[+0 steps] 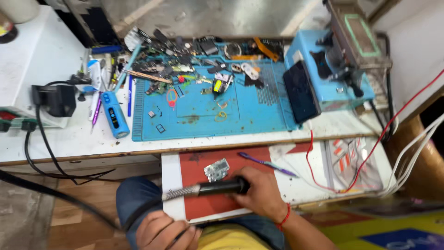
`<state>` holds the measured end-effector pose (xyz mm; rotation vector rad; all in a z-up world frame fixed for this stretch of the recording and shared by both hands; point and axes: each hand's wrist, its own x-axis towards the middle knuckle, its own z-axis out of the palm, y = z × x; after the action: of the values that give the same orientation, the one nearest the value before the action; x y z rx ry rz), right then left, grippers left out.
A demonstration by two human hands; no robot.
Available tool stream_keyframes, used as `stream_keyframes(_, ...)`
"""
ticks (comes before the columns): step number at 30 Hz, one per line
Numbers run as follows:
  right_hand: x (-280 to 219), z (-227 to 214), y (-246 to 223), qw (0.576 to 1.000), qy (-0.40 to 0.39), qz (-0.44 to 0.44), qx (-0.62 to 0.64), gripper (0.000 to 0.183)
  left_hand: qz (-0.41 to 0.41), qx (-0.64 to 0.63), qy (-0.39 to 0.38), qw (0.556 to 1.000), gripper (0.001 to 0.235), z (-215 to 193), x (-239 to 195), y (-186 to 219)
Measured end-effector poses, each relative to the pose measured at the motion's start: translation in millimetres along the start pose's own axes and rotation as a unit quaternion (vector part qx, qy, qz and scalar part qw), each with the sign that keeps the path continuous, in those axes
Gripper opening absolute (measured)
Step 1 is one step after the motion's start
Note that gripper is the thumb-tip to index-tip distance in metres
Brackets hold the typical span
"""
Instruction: The person uses a hot air gun to apply heat to a small circuit board placed on a red mat. They hold the board steady with one hand while directing the hot air with the other, focusing on specific areas of the board.
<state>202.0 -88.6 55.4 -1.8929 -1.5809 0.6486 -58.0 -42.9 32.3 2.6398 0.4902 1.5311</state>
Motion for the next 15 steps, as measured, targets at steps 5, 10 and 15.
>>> stream_keyframes(5,-16.7,22.1,0.4,0.981,-0.056,0.032,0.184,0.044,-0.364,-0.244,0.104,0.893,0.067,40.9,-40.9,30.1)
stream_keyframes(10,-25.6,42.7,-10.7,0.96,-0.105,-0.08,0.246,0.053,-0.357,-0.353,0.023,0.864,0.042,42.5,-35.6,19.3)
stream_keyframes(15,2.2,36.9,2.8,0.848,-0.095,0.105,0.51,0.041,-0.346,-0.544,0.179,0.743,0.012,37.4,-12.3,-20.1)
